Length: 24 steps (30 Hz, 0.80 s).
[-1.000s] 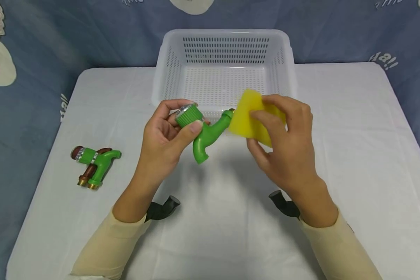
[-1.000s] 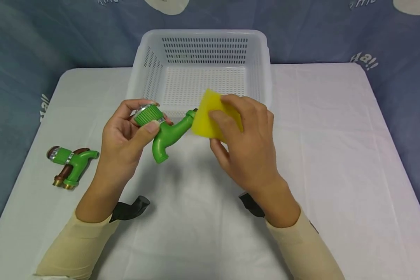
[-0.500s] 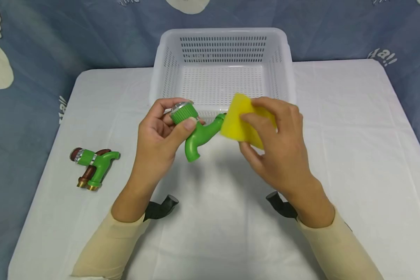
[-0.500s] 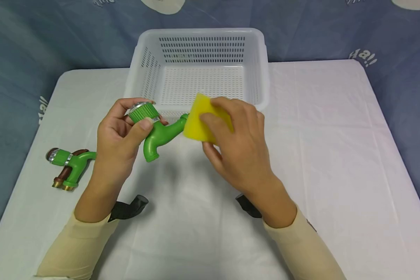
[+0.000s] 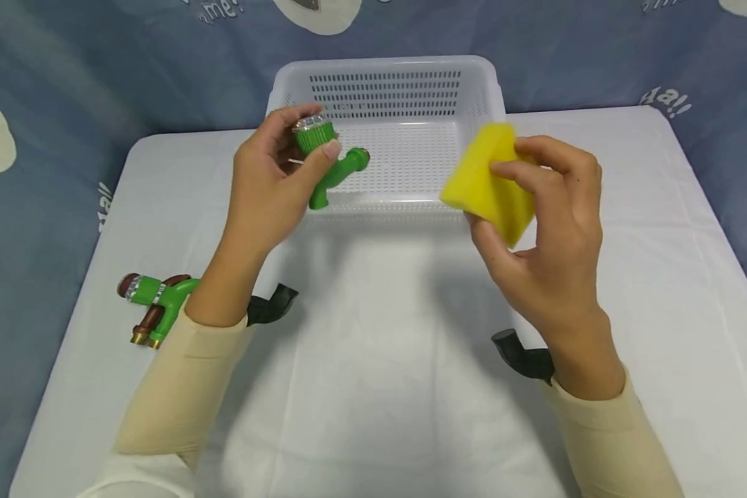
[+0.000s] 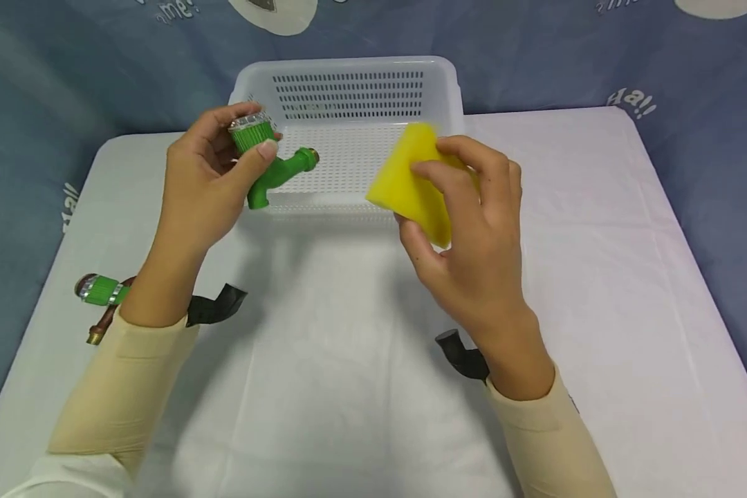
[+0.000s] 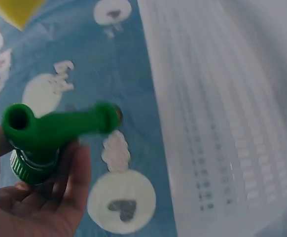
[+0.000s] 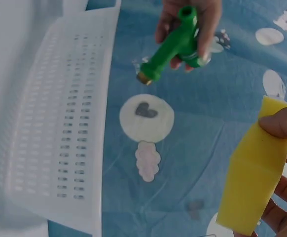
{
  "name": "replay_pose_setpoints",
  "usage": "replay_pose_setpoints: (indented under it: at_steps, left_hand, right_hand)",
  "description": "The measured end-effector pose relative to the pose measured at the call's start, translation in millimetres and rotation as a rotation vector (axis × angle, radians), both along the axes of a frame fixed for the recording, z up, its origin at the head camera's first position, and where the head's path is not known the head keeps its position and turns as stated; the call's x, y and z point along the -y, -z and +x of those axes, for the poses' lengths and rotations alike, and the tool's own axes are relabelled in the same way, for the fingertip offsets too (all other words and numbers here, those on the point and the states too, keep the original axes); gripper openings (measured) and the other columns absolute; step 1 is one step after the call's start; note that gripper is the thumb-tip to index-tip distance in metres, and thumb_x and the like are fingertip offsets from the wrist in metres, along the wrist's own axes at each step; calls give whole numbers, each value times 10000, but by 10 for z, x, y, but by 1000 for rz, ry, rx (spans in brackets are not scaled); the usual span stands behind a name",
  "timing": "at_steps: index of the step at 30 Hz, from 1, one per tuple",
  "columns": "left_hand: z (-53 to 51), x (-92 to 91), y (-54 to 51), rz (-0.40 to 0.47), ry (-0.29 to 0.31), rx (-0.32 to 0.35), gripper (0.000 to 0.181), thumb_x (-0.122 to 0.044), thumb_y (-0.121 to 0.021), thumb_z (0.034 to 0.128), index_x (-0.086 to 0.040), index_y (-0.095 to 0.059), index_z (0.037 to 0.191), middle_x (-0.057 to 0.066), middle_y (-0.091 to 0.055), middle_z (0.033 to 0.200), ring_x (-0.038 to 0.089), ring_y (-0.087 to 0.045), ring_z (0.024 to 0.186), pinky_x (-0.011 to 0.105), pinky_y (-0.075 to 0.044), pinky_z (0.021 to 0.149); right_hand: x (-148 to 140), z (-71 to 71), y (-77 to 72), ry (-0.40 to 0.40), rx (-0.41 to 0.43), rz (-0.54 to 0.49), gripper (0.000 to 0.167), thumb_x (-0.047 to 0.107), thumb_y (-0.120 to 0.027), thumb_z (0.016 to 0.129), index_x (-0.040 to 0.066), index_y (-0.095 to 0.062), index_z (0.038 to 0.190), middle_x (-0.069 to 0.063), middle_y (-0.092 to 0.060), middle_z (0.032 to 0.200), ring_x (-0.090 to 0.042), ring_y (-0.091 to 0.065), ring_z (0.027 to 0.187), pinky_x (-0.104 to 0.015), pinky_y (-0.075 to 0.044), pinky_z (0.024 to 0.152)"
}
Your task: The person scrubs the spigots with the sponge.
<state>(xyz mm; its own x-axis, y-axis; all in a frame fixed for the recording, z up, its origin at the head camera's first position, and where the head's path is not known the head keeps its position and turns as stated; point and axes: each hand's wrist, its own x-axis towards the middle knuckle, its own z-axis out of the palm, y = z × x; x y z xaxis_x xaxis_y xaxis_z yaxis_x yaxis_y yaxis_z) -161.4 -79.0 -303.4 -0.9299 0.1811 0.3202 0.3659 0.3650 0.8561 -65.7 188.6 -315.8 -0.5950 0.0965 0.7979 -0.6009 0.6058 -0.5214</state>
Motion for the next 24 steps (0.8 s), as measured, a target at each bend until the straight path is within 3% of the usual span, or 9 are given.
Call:
replay_pose_setpoints:
  at_steps: [2,4,7,11,16,19,24]
  left_hand:
    - [-123,8,11,-81,-67,-43,466,-199,-760,979,-127,-622,1418,42,-701,1190,139,-672,977,248,-576,820]
    - [-258,5,44,-191,-97,-80,488,-189,-785,962,-113,-622,1416,46,-700,1226,150,-671,1021,267,-563,867]
    - [-469,-26,117,-403,-86,-69,503,-162,-802,948,-103,-627,1415,81,-683,1301,237,-630,1132,351,-540,929]
    - [-710,-92,237,-745,27,-5,461,-116,-801,937,-85,-651,1371,156,-687,1295,380,-576,1169,482,-519,973]
    - [-916,-197,350,-1101,203,-34,358,-57,-736,936,-46,-670,1287,194,-726,1137,425,-621,1044,572,-516,909]
    - [-1009,-263,346,-1223,238,-12,318,-23,-687,944,-54,-680,1260,173,-729,1091,397,-633,1004,587,-506,922]
    - [-1140,-338,351,-1364,339,126,356,-42,-653,956,-66,-643,1311,158,-698,1166,347,-615,1013,564,-472,996]
  right_hand:
    - [14,-12,-1,-10,-6,6,299,96,-728,854,-8,-662,1127,-223,-588,1304,-365,-523,1249,-423,-500,966]
    - [20,-20,-1,-13,-11,11,300,95,-729,855,-8,-663,1129,-221,-590,1304,-367,-521,1248,-422,-498,965]
    - [17,-17,3,-9,-12,14,303,99,-727,856,-8,-664,1132,-221,-591,1304,-368,-524,1249,-420,-502,957]
    - [6,-3,17,-4,1,17,310,92,-735,852,-10,-665,1136,-218,-587,1308,-368,-527,1247,-405,-506,949]
    - [0,5,38,-15,8,19,307,83,-736,852,-15,-667,1135,-213,-582,1314,-379,-531,1229,-371,-500,928]
    - [-2,3,36,-13,6,15,306,94,-739,855,-20,-669,1130,-213,-581,1313,-382,-531,1226,-366,-495,935]
    - [13,9,33,-20,7,17,318,66,-766,842,-20,-665,1132,-216,-574,1319,-393,-525,1227,-348,-487,955]
